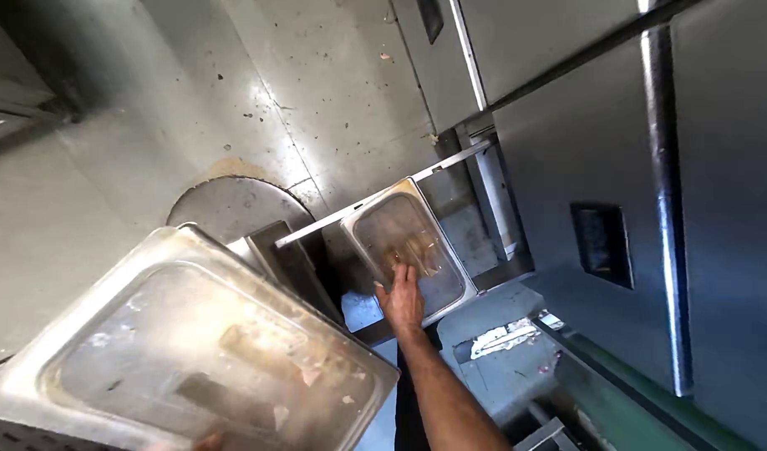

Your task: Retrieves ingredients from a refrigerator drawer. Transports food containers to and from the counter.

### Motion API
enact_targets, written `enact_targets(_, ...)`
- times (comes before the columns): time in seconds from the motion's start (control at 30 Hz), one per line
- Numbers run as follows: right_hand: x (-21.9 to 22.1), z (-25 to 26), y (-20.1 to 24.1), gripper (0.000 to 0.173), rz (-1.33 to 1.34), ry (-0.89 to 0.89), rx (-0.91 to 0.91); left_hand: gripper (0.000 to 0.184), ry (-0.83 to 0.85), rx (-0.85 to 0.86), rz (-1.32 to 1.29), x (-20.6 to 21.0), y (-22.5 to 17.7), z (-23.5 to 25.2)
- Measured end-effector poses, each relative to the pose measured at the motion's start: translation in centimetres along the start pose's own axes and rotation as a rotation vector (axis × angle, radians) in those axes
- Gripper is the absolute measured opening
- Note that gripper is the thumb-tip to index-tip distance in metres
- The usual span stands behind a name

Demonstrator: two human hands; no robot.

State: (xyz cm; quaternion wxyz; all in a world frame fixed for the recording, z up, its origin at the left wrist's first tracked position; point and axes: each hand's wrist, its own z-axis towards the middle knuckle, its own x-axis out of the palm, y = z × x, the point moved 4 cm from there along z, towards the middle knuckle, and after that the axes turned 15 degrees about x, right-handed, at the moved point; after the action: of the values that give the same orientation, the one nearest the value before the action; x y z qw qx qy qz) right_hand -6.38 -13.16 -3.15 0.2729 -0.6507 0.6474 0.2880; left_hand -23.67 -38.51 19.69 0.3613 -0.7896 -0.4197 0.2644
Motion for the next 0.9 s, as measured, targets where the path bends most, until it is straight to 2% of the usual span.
enact_targets(0.17, 0.1, 1.0, 0.1, 0.060, -0.002, 0.023, 0.085, 0.031, -0.037, -0.057, -0.015, 0.3, 1.1, 0.5)
enact_targets(0.3, 0.1, 1.2, 0.0, 0.063, -0.006, -0.004, 0.074, 0.029, -0.010, -0.063, 0.029, 1.1, 2.1, 1.7)
enact_targets(0.4, 0.1, 1.3, 0.2, 0.064, -0.007, -0.022, 0.067, 0.025, 0.011, -0.046, 0.098, 2.0, 2.8, 2.6)
enact_targets(0.5, -1.2, 0.9, 0.4, 0.065, 0.056, 0.063, 0.037, 0.014, 0.027, -0.045, 0.143, 3.1, 4.6, 3.9)
enact_targets(0.53, -2.5, 1.0, 0.3, 0.060, 0.125, 0.045, -0.010, 0.011, 0.033, -0.043, 0.143, 3.6, 5.5, 4.6)
enact_targets(0.6, -5.8, 2.2, -0.7, 0.047, 0.217, -0.100, -0.086, 0.008, 0.036, -0.063, 0.162, 5.2, 7.1, 5.8)
enact_targets(0.67, -8.2, 5.1, -2.5, 0.044, 0.215, -0.217, -0.098, 0.007, 0.042, -0.114, 0.219, 6.9, 8.1, 6.5)
enact_targets(0.7, -8.9, 6.6, -3.1, 0.048, 0.190, -0.179, -0.096, 0.006, 0.042, -0.131, 0.239, 7.6, 8.5, 6.7)
enact_targets(0.77, -9.1, 9.7, -3.5, 0.052, 0.122, 0.010, -0.111, 0.004, 0.041, -0.144, 0.257, 8.5, 9.3, 7.2)
enact_targets(0.83, -9.0, 11.8, -3.8, 0.046, 0.152, 0.186, -0.147, 0.004, 0.048, -0.143, 0.251, 8.9, 9.9, 7.3)
enact_targets(0.9, -9.1, 12.3, -4.6, 0.042, 0.234, 0.263, -0.182, 0.003, 0.058, -0.126, 0.245, 9.1, 10.2, 7.4)
